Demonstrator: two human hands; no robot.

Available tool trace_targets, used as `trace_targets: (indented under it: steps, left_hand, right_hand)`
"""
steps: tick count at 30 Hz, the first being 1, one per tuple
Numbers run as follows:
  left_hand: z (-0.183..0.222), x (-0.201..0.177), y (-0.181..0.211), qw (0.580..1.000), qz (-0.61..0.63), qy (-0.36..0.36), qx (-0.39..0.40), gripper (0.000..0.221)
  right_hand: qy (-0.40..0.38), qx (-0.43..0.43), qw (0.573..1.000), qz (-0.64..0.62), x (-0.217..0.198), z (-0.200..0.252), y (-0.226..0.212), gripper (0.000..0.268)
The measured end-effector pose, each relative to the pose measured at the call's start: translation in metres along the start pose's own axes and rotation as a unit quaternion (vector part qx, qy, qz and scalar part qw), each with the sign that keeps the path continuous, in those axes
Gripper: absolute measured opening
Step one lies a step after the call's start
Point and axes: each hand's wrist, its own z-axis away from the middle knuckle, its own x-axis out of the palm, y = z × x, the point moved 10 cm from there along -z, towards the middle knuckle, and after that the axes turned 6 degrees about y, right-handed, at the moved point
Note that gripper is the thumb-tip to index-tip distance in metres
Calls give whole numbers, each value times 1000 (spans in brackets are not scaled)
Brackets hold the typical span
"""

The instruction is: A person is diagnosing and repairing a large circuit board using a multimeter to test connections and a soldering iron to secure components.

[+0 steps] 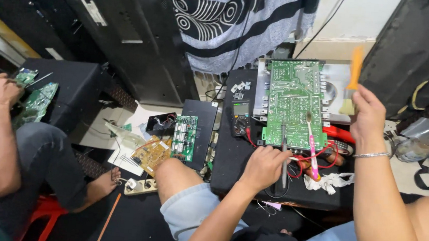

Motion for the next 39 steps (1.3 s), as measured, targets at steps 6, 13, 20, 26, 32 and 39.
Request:
trace_targets:
  steps: [6,13,20,26,32,39]
  left_hand:
    - [-1,-24,18,999,21,45,17,6]
    - [32,-39,34,988,0,154,31,21]
    - [42,-49,4,987,-38,157,-23,16]
    - [26,-58,-22,979,-22,173,-108,17]
    - [29,-37,-42,976,-13,171,-137,17]
    - [33,-33,-41,978,-3,147,-149,20]
  right_hand:
    - [-148,11,989,-10,67,47,-44,22]
    - [-268,-310,873,264,153,106,-61,38]
    - [-470,-103,790,380,193,165,-51,28]
    - [-457,-266,763,372,189,160,-55,25]
    - [-427,-224,760,435,174,157,-61,34]
    - [-324,-61,897,294,136,111,-80,29]
